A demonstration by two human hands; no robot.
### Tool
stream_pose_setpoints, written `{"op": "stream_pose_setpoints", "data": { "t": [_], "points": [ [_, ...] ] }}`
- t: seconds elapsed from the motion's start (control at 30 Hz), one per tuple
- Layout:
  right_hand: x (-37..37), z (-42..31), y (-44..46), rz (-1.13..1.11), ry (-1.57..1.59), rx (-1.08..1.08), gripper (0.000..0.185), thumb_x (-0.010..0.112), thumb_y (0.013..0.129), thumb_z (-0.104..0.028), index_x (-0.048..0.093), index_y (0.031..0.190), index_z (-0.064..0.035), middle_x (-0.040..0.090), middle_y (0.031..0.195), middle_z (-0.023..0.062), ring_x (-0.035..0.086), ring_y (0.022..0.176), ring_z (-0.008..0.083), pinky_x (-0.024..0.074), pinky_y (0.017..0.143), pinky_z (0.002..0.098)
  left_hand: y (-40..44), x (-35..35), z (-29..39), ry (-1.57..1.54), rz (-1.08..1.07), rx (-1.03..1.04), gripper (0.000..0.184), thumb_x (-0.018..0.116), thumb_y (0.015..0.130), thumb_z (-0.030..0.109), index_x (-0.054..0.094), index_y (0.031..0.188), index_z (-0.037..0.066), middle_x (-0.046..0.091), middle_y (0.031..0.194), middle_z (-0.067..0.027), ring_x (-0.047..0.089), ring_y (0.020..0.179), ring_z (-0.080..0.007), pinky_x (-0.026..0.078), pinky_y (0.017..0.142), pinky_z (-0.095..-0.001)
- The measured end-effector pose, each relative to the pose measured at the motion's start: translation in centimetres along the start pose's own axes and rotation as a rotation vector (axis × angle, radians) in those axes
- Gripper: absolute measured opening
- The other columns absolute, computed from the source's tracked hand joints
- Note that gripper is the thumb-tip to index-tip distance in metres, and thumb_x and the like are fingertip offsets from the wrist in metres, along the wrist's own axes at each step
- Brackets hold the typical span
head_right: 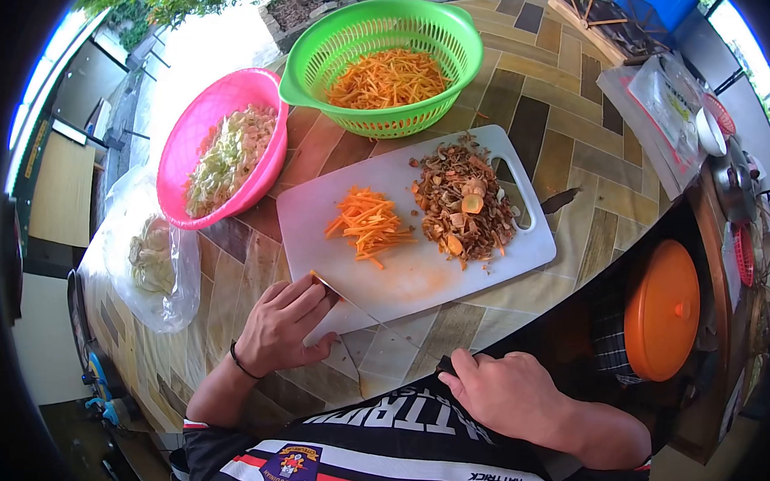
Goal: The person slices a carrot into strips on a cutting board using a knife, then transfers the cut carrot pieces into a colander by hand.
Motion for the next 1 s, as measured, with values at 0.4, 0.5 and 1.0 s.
{"op": "stream_pose_setpoints", "data": {
  "t": [0.4, 0.5, 1.0],
  "points": [
    [-0.4, 0.5, 0.6, -0.019, -0.012, -0.058, 0.029, 0.059, 0.097, -0.029, 0.048, 0.084, -0.0043, 0.059, 0.054, 0.0096, 0.062, 0.046, 0.0279, 0.049, 0.041, 0.037, -0.1, 0.1, -0.3, 0.008, 0.006, 0.017, 0.052, 0.072, 0.069, 0.019, 0.065, 0.118, 0.003, 0.056, 0.115, -0.0076, 0.055, 0.121, -0.0239, 0.048, 0.09, -0.0367],
    [-0.5, 0.5, 0.9, -0.032, -0.02, -0.066, 0.03, 0.059, 0.096, -0.029, 0.048, 0.084, -0.0042, 0.059, 0.053, 0.0091, 0.062, 0.046, 0.0274, 0.0489, 0.041, 0.0366, 0.0, 0.0, -0.3, 0.002, 0.002, 0.014, 0.05, 0.071, 0.07, 0.018, 0.065, 0.117, 0.003, 0.056, 0.113, -0.0075, 0.056, 0.12, -0.0236, 0.048, 0.089, -0.037],
    [-0.7, 0.7, 1.1, -0.037, -0.08, -0.054, 0.03, 0.061, 0.095, -0.03, 0.049, 0.082, -0.006, 0.059, 0.053, 0.0088, 0.062, 0.045, 0.0278, 0.0493, 0.041, 0.0369, 0.1, 0.0, -0.2, -0.014, 0.038, -0.006, 0.044, 0.069, 0.072, 0.016, 0.066, 0.114, 0.004, 0.058, 0.111, -0.0063, 0.058, 0.114, -0.0215, 0.047, 0.082, -0.0356]
  ]
}}
Point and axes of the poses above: each hand's wrist, its own y-axis towards the middle knuckle, its own x-axis out of the palm, z = x × y, the point moved 1 cm from there along y, towards the middle knuckle
